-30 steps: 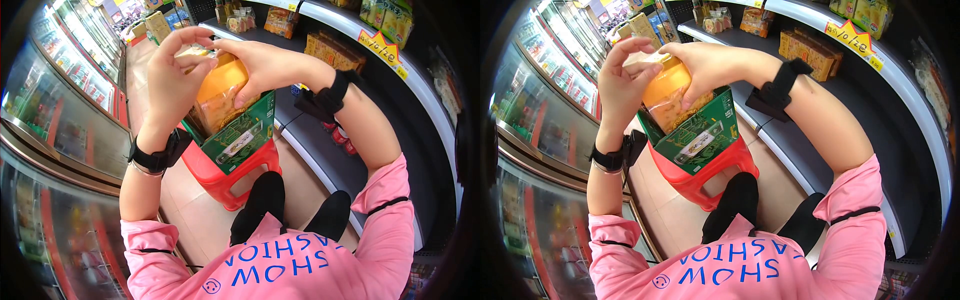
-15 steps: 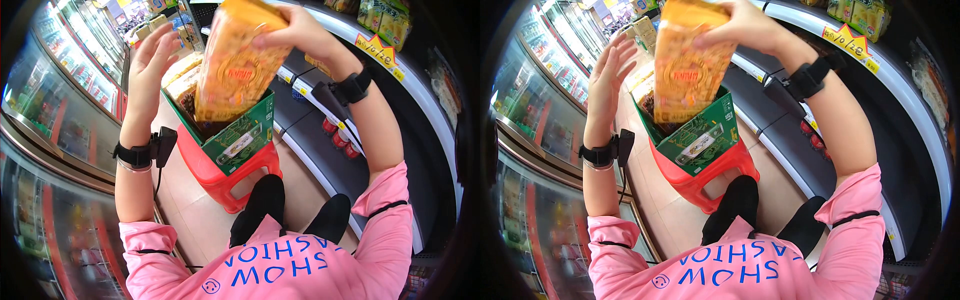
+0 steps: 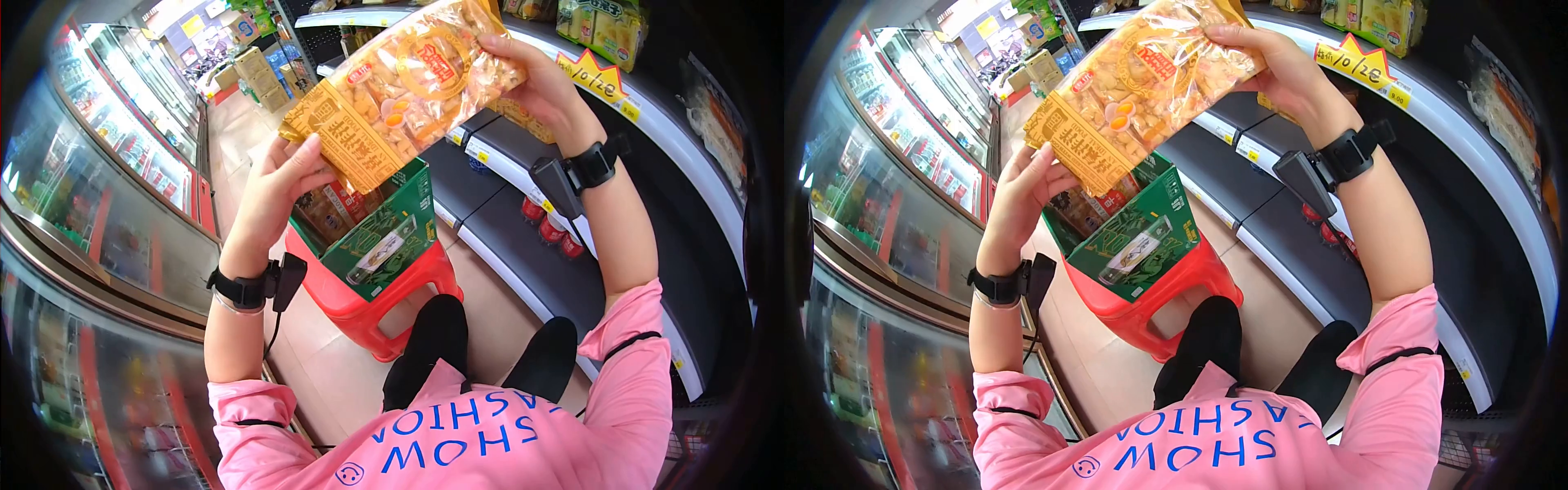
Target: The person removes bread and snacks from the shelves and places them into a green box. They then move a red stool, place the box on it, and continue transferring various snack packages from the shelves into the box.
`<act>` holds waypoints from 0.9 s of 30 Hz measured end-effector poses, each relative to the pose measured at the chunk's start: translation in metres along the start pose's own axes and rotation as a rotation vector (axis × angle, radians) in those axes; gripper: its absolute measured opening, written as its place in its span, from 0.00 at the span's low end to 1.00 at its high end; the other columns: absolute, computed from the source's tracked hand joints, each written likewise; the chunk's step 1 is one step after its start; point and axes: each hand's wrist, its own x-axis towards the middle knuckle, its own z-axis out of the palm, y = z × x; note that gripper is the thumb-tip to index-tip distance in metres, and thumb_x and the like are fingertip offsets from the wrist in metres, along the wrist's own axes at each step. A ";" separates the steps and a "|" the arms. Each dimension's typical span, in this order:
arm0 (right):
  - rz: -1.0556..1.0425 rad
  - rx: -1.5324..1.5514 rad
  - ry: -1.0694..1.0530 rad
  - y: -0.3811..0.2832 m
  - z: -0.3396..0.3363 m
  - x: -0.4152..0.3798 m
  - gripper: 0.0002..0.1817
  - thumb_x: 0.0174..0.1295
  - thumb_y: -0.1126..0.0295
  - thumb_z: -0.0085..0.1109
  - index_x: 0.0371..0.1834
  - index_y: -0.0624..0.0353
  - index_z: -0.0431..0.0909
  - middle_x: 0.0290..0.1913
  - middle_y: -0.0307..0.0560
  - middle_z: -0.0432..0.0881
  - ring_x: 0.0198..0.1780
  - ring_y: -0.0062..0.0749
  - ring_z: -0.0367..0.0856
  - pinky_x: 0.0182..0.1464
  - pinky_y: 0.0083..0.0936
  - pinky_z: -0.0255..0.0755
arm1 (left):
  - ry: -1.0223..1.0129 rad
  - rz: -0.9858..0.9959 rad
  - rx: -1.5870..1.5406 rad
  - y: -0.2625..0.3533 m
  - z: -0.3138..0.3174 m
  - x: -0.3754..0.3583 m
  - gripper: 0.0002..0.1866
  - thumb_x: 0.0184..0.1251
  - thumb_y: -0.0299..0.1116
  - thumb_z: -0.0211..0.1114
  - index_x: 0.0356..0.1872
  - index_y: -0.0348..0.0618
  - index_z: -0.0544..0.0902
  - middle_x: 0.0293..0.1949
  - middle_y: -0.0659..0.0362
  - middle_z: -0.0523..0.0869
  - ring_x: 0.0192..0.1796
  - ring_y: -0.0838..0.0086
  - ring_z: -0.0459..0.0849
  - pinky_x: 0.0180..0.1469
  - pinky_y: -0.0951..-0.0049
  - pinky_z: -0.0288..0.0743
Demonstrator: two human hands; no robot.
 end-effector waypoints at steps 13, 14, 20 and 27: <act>0.091 -0.054 -0.011 -0.004 -0.037 -0.017 0.21 0.55 0.59 0.63 0.47 0.63 0.76 0.39 0.43 0.83 0.38 0.22 0.84 0.39 0.20 0.79 | -0.047 -0.175 -0.346 0.003 0.064 -0.042 0.30 0.64 0.27 0.56 0.65 0.40 0.55 0.59 0.53 0.69 0.57 0.62 0.75 0.53 0.64 0.76; 0.091 -0.053 -0.006 -0.002 -0.040 -0.018 0.21 0.55 0.59 0.63 0.47 0.63 0.76 0.39 0.43 0.83 0.38 0.22 0.84 0.39 0.20 0.79 | -0.058 -0.189 -0.373 0.001 0.069 -0.045 0.30 0.64 0.26 0.56 0.66 0.41 0.54 0.59 0.52 0.69 0.57 0.62 0.74 0.54 0.63 0.75; 0.121 -0.131 -0.024 -0.001 -0.055 -0.034 0.23 0.55 0.59 0.62 0.48 0.65 0.75 0.41 0.46 0.82 0.40 0.23 0.84 0.39 0.21 0.80 | -0.044 -0.240 -0.439 -0.019 0.085 -0.047 0.32 0.63 0.25 0.56 0.66 0.41 0.52 0.58 0.52 0.70 0.59 0.64 0.73 0.58 0.60 0.71; 0.218 -0.183 0.090 0.001 -0.078 -0.086 0.24 0.57 0.57 0.61 0.49 0.65 0.73 0.41 0.46 0.82 0.38 0.24 0.84 0.39 0.23 0.80 | -0.053 -0.317 -0.506 -0.040 0.116 -0.047 0.25 0.66 0.24 0.53 0.63 0.39 0.58 0.58 0.56 0.69 0.60 0.71 0.70 0.60 0.70 0.66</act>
